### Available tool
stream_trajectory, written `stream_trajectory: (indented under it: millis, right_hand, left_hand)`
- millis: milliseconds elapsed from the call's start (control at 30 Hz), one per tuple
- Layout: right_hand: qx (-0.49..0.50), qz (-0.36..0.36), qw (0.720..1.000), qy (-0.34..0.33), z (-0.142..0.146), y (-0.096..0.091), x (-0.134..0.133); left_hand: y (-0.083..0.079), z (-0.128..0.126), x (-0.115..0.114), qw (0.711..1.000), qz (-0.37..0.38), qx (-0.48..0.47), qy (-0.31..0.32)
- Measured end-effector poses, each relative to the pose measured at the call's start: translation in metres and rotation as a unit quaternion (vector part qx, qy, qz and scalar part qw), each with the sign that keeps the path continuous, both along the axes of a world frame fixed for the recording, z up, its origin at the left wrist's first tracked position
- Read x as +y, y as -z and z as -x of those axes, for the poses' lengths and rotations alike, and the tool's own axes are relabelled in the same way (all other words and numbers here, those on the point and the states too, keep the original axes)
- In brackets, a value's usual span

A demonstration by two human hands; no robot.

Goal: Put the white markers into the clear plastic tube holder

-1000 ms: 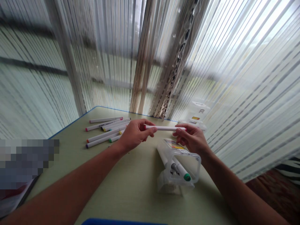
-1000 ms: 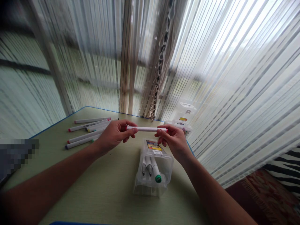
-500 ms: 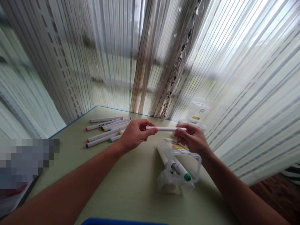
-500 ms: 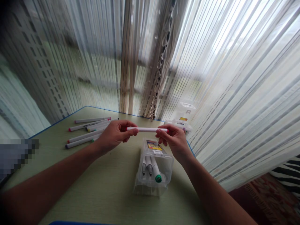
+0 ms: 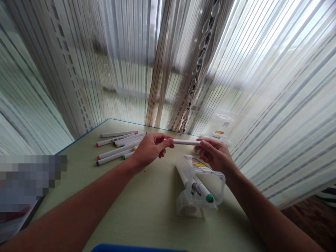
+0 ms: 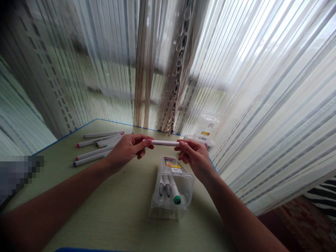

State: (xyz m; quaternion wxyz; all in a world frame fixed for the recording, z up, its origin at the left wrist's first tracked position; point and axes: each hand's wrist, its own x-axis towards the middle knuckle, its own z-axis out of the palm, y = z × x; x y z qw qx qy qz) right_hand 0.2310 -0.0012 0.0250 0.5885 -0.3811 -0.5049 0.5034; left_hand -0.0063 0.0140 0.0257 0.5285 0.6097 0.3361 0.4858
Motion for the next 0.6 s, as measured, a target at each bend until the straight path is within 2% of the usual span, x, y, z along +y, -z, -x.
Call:
stream_trajectory:
  millis: [600]
  right_hand:
    - [0.015, 0.017, 1.000, -0.012, -0.0011, -0.0038, -0.0006]
  left_hand:
    - [-0.0003, 0.0002, 0.0004, 0.995, 0.082, -0.060, 0.008]
